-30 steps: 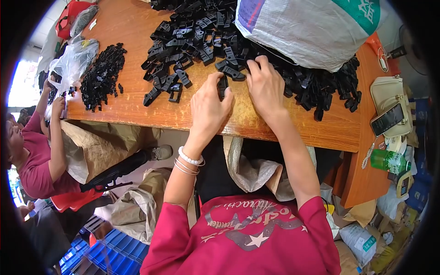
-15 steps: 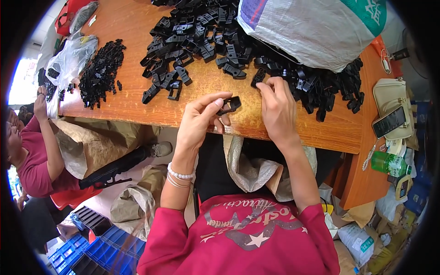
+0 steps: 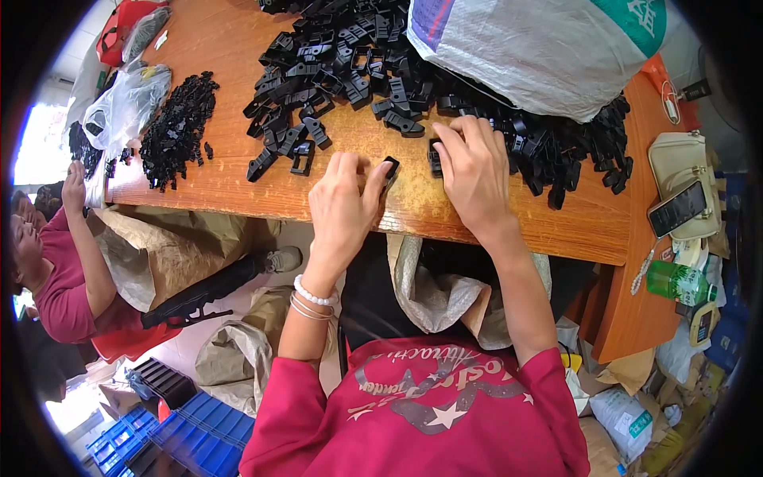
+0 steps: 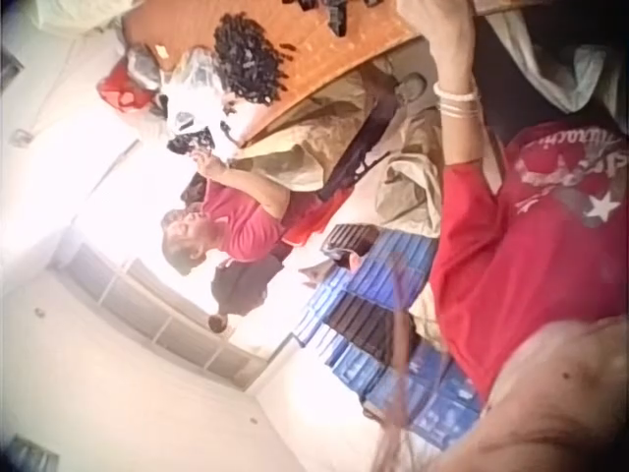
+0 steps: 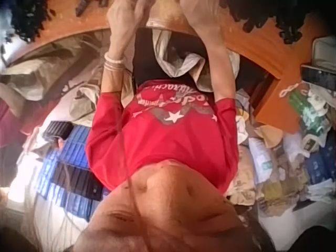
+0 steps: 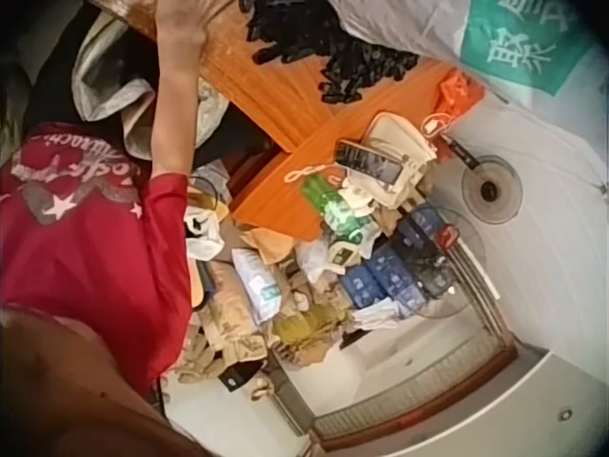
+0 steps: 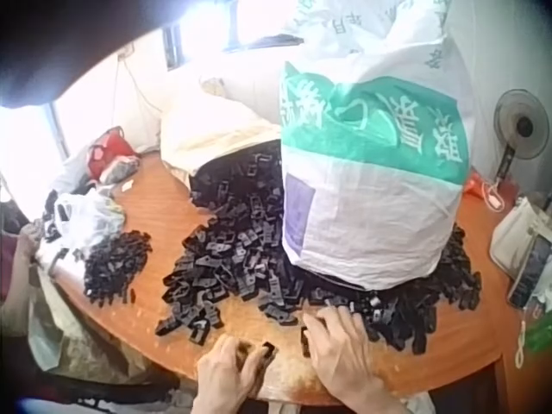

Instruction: Assembling small black plastic components by hand at a workbench.

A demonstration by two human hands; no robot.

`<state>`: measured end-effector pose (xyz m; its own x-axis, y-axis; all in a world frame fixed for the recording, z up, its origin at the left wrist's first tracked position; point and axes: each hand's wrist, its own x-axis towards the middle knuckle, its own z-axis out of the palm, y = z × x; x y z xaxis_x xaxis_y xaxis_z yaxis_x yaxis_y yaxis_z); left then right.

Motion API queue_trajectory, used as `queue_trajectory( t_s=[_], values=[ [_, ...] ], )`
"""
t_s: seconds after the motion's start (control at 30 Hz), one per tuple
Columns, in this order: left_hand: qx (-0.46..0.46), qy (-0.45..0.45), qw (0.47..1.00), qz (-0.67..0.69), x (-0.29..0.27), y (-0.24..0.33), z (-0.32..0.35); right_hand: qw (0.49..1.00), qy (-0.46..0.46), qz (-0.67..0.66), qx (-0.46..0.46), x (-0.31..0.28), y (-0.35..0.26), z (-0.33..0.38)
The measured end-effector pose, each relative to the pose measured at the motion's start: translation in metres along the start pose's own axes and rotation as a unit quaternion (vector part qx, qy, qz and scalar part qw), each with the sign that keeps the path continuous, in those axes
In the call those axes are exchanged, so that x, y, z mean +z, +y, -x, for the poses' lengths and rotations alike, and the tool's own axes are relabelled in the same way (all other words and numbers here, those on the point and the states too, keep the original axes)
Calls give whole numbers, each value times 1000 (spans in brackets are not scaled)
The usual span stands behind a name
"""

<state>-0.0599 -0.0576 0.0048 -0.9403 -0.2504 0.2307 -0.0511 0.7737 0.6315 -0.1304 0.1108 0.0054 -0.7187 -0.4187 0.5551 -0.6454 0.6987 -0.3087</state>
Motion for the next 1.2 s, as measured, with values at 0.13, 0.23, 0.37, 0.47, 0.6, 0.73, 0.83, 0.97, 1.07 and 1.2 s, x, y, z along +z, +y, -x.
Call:
queue_trajectory(
  t_s=[0.13,0.23,0.37,0.47,0.6,0.73,0.83,0.97,1.07,1.2],
  values=[
    [71,-69,995,-19,-10,5,-8,999,-5,32,-17,1,0,-1],
    [40,-96,993,-60,0,-2,-11,1000,15,22,-8,-2,-11,6],
    [-103,-94,971,195,-1,15,-7,997,-43,-11,59,-3,-25,18],
    [-69,-64,956,279,13,8,-2,991,-91,14,96,8,-17,29],
    [-197,-115,884,407,-11,-7,7,975,20,-190,114,17,-26,31],
    [-153,-153,892,396,-7,-26,8,936,133,-320,60,21,-49,30],
    [-119,-159,900,387,3,-19,7,935,94,-339,47,9,-36,41],
    [-107,-196,897,381,-4,-1,8,929,110,-349,61,11,-31,45],
    [-106,-205,893,386,-7,5,9,944,101,-310,48,11,-30,48],
    [-110,-185,896,389,-13,9,17,953,129,-273,29,-2,-44,47]
  ],
)
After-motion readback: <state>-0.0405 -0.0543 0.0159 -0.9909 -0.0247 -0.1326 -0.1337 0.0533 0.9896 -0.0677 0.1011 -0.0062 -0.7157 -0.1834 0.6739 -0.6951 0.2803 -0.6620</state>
